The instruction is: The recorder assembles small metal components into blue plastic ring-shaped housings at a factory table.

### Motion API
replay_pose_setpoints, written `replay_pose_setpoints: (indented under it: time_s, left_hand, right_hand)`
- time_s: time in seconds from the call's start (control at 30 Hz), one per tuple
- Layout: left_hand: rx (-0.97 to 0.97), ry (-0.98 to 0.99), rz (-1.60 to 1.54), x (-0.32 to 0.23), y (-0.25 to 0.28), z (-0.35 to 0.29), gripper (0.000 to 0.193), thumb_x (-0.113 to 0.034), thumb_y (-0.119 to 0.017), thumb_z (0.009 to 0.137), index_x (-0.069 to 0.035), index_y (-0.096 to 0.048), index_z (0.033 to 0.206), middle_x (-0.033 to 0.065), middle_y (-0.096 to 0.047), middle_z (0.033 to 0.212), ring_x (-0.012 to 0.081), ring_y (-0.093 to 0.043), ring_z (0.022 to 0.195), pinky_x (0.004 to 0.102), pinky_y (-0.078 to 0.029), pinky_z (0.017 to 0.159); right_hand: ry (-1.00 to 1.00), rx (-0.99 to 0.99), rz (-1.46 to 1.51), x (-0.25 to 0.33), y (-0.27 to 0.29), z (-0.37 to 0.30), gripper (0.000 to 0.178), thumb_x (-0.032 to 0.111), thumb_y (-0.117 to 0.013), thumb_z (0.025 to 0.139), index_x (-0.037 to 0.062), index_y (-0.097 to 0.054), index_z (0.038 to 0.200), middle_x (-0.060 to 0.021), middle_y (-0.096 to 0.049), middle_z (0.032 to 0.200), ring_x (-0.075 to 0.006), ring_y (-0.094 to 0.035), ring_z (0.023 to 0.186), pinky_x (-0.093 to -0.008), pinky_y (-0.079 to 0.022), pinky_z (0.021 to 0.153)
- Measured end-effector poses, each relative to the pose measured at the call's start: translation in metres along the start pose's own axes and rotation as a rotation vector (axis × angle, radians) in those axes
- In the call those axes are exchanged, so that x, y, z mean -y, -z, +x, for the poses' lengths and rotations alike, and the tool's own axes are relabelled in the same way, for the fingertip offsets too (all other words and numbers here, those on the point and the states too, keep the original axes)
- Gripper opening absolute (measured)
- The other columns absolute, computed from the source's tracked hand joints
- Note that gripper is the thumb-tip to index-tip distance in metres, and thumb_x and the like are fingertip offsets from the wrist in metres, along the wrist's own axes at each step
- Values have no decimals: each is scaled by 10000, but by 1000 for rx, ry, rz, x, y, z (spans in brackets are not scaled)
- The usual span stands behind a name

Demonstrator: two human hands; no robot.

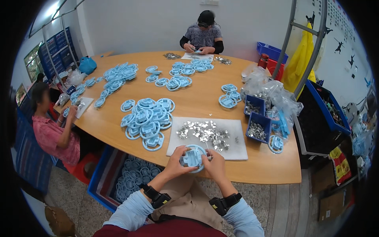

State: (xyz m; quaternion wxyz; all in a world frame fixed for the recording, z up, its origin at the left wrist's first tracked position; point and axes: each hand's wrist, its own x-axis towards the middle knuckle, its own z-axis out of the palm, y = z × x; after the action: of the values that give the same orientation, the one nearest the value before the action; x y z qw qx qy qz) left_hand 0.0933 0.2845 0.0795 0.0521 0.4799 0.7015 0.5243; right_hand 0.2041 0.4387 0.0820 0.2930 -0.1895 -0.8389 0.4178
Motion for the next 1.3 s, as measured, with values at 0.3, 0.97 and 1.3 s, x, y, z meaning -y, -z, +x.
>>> replay_pose_setpoints:
  time_s: [0.3,0.97,1.3]
  left_hand:
    - [126,729,-837,-9,5,-2,384,-276,-665,843,-2,-590,1101,42,-641,955,104,-599,844,231,-477,740]
    - [179,775,-577,8,18,50,298,-203,-746,763,45,-663,905,67,-666,782,105,-617,634,218,-493,538]
    - [-201,512,-377,34,-15,39,391,-204,-716,776,42,-590,1053,79,-642,866,126,-598,777,245,-479,660]
  right_hand:
    - [-212,211,516,2,4,-16,165,95,-568,871,-27,-606,975,32,-580,756,-14,-493,679,-180,-398,588]
    - [129,-59,-568,-72,101,74,81,63,-566,765,23,-631,792,-161,-594,754,-332,-598,750,-406,-473,664]
    - [108,335,-903,-83,99,106,121,49,-510,751,17,-626,740,-175,-624,806,-352,-621,772,-426,-502,692]
